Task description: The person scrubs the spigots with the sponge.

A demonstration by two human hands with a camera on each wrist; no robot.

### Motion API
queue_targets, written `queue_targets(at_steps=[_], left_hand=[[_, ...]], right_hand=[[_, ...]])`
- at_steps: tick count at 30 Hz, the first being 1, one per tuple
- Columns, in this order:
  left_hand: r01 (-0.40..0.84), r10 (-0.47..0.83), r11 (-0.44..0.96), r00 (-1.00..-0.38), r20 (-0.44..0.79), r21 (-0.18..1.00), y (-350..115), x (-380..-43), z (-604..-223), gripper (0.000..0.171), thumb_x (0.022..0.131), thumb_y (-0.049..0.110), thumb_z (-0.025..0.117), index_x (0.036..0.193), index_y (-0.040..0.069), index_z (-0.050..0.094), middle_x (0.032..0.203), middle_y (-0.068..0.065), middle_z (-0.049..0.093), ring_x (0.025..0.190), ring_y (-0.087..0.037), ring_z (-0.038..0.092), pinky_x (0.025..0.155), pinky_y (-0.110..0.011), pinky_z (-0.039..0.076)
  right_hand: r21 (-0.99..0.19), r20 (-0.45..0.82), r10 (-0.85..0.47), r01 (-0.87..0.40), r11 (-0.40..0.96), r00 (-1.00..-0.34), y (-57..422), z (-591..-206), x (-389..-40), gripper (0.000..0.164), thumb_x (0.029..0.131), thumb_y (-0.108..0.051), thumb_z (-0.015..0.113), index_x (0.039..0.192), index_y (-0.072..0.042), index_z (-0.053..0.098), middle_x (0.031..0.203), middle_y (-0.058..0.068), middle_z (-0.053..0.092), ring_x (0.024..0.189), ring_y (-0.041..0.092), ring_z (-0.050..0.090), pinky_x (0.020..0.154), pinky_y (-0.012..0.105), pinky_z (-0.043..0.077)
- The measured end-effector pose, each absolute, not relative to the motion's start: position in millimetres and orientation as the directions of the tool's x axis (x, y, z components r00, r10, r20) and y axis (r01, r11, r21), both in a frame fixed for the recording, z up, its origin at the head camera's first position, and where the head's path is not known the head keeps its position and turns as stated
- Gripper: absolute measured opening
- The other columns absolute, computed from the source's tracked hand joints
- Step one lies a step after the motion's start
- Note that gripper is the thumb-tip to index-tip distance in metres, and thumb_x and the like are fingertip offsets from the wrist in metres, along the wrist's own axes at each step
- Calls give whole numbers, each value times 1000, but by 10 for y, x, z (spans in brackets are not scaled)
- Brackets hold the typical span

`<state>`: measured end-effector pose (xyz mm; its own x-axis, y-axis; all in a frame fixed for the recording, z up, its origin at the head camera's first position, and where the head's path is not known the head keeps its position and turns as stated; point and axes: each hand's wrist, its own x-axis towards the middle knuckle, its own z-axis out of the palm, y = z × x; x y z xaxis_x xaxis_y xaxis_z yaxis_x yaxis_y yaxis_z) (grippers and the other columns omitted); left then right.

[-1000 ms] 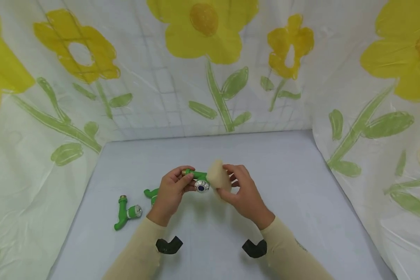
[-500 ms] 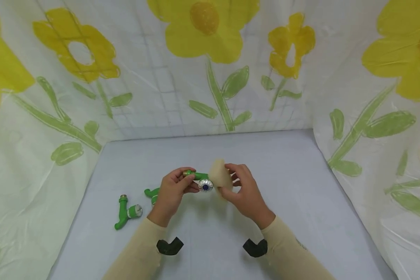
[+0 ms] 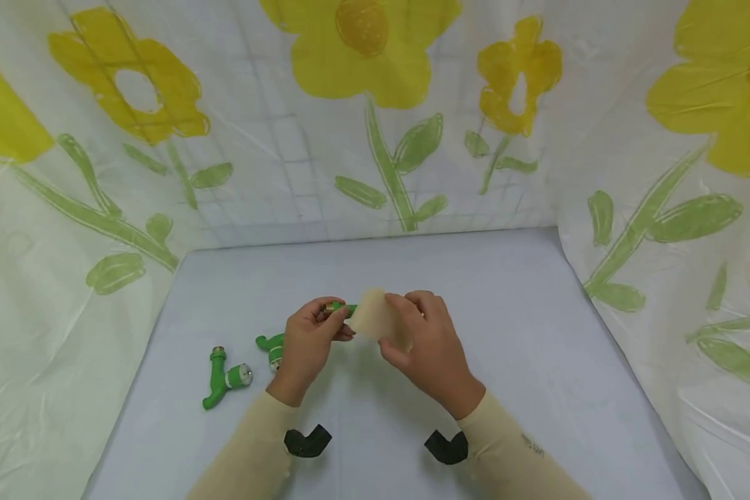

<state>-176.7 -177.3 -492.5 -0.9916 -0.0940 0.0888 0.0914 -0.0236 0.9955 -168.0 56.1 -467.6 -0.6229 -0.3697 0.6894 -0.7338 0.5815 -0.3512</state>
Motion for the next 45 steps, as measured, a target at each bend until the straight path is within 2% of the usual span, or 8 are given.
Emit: queue_targets(at_steps=[4,11,18,26,33,35,40,45], left_hand=[[126,-136,-1,-983,125,992,-1756,-1764,-4915,17,105,5,75,119,-3,72,100,-21,76,78,-25,78,73,-40,66],[95,-157,83,-982,107,992,-1713,-1758,-4981,15,103,4,76,118,-1,75,98,-18,75,80,-21,75,70,-32,64],[116,-176,33,-977,120,993,-1699,-1771,-4974,16,103,1,76,117,-5,73,99,-22,78,73,-27,78,68,-38,65],[113,-191,86,-973,128,990,-1679,-1792,-5027,15,100,6,80,113,-3,77,92,-14,76,73,-21,73,63,-31,63],[188,-183,34,-964,191,982,-1662,-1762,-4950,16,102,1,76,117,-5,73,93,-17,78,70,-27,78,66,-39,65],[176,-214,44,-960,181,983,-1679,-1753,-4942,15,101,1,77,115,-2,74,92,-17,78,69,-26,77,65,-38,65],[120,-191,54,-973,128,991,-1693,-1752,-4966,17,101,5,79,115,-3,74,93,-17,76,72,-21,75,66,-33,64],[167,-156,19,-973,168,986,-1715,-1758,-4936,18,100,0,79,115,-8,71,92,-17,77,69,-22,76,65,-36,65]], right_hand=[[-342,657,-366,-693,634,-659,558,-4760,-1650,63,77,-12,94,135,-4,70,115,14,60,97,32,57,74,44,55],[-243,687,-448,-762,600,-572,511,-4839,-1657,63,78,-16,95,133,-4,69,113,14,59,90,30,55,73,45,51],[-322,679,-333,-673,665,-654,609,-4890,-1735,63,76,-10,95,133,-4,70,114,15,59,96,35,56,77,48,53],[-222,724,-421,-762,608,-547,488,-4913,-1704,63,78,-17,94,134,-3,68,112,15,58,89,31,55,73,47,50],[-343,683,-299,-654,675,-666,596,-4907,-1702,62,76,-12,92,133,-3,69,114,16,58,96,36,57,76,49,52],[-336,682,-323,-673,659,-656,585,-4945,-1669,62,76,-13,93,132,-3,69,113,15,58,95,34,56,75,47,52],[-254,739,-389,-762,597,-550,516,-4951,-1691,64,75,-13,94,134,-4,69,112,15,59,91,32,55,74,47,51],[-313,732,-338,-732,606,-592,582,-4889,-1772,61,79,-12,91,134,-3,67,116,16,58,97,36,56,76,48,52]])
